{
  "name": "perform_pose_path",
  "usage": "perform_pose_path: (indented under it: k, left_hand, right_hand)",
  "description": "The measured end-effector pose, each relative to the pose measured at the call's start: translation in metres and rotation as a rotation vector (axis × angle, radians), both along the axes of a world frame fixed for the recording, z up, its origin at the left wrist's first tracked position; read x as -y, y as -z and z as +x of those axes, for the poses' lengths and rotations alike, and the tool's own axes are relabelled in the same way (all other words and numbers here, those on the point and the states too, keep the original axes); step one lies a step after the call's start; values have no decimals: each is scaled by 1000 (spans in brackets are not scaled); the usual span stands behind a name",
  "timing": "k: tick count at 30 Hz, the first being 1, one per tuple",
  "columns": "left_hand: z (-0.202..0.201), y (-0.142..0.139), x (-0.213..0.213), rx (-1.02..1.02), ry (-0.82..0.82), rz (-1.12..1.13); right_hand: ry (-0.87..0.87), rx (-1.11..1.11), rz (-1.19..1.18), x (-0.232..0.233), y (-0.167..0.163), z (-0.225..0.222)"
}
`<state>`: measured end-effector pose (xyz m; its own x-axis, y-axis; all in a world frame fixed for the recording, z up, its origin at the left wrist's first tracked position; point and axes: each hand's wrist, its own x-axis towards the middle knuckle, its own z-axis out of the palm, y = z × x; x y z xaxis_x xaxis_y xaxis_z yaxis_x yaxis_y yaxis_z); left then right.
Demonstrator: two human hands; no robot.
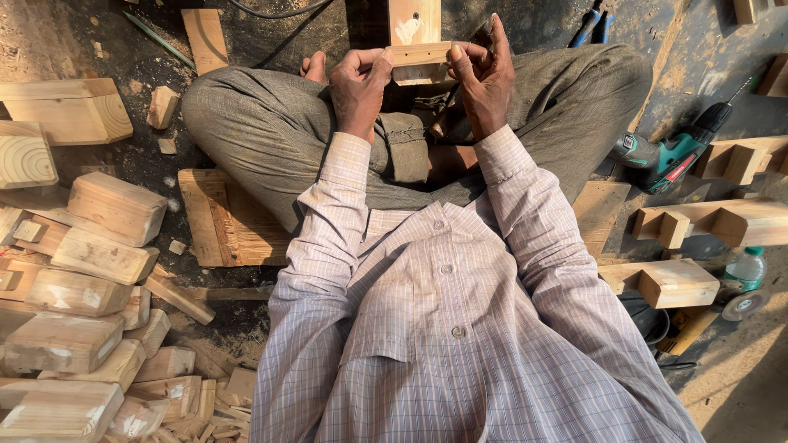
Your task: The person sits cross-legged on the workshop floor and hammers nails into small wooden blocks and a wooden board using a hammer. They pick up nails from a container, position them on the wood pieces, drive them in, and set finished blocks onto a pile of similar parts.
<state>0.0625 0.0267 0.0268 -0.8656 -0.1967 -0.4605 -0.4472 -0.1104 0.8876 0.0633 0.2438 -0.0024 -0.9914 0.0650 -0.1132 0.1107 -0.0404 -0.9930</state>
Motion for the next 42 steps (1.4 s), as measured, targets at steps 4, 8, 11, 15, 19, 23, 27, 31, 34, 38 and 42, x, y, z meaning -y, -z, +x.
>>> perform_pose_path:
  k: [4, 8, 11, 15, 19, 23, 27, 31, 34, 38, 42]
  left_hand:
    - [0, 9, 1, -40, 22, 27]
    - [0, 13, 1, -57, 40, 43]
    - [1, 12, 1, -20, 51, -14]
    - [0, 6, 0, -15, 36, 2]
    - [-1, 2, 1, -18, 32, 3]
    - [1, 3, 1, -25, 36, -12]
    - [3, 7, 2, -43, 40, -16]
    - [2, 10, 1, -30, 37, -19]
    - [2, 11, 0, -26, 32, -7]
    - [3, 11, 0, -41, 51, -49]
    - [2, 11, -1, -55, 44, -33]
  right_hand:
    - [32, 72, -46, -1, -2, 0]
    - [2, 106, -33, -2, -5, -2]
    - [-7, 108, -29, -2, -5, -4]
    - [-6, 122, -3, -2, -4, -6]
    - [-13, 125, -3, -3, -5, -6]
    - [-31, 117, -14, -3, -6, -5]
    - [-62, 114, -24, -5, -7, -3]
    - [-68, 108, 9, -8, -6, -2]
    - [-65, 109, 18, -9, -4, -1]
    - [-67, 119, 20, -9, -5, -1]
    - [-86, 114, 19, -9, -6, -2]
